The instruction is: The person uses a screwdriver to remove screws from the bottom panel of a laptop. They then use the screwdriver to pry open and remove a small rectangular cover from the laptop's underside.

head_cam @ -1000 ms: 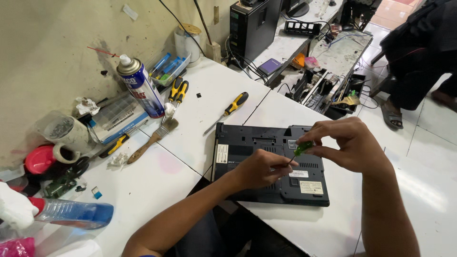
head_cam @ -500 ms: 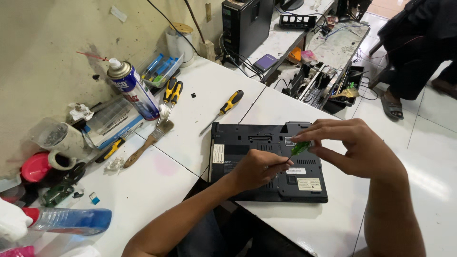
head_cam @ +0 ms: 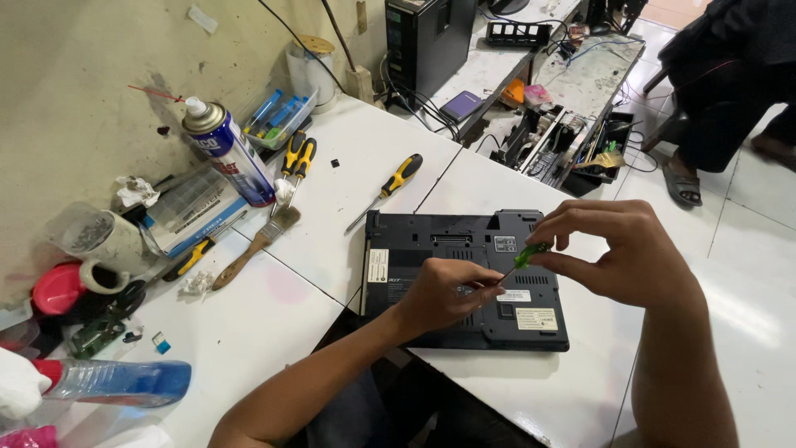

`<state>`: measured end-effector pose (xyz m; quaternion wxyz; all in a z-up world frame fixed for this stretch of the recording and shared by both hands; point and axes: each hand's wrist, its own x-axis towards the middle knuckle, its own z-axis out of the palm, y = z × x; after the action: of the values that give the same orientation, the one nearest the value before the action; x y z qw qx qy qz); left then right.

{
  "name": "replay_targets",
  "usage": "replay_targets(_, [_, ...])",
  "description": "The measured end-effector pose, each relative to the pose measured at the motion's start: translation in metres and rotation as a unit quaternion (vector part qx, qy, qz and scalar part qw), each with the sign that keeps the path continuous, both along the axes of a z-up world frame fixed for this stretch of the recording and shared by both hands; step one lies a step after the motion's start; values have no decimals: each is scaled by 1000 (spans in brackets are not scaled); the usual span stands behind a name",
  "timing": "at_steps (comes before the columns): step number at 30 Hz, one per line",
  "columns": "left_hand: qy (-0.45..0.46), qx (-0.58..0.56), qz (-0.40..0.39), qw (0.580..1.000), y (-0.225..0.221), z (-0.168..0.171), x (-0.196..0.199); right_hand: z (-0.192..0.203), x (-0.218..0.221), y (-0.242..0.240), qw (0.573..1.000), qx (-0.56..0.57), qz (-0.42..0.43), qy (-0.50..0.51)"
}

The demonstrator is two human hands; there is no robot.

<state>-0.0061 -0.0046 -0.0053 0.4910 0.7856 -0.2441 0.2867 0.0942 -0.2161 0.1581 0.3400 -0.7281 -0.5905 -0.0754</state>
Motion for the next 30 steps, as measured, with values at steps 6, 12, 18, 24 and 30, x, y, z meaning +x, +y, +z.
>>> replay_targets(6, [29, -22, 23, 999, -4, 3, -2, -3, -5, 7, 1000, 10, 17, 21])
replay_targets(12, [-4, 8, 4, 1000, 0, -9, 6, -5, -11, 7, 1000, 7, 22, 20])
replay_targets(18, [9, -4, -7, 1000, 4, -17, 13, 5, -11, 13, 997, -26, 32, 64])
replay_targets(24, [-1, 27, -39, 999, 11, -25, 17, -4, 3, 13, 995, 9, 50, 82])
replay_targets(30, [38, 0, -101, 994, 19, -21, 23, -26, 4, 25, 995, 28, -11, 99])
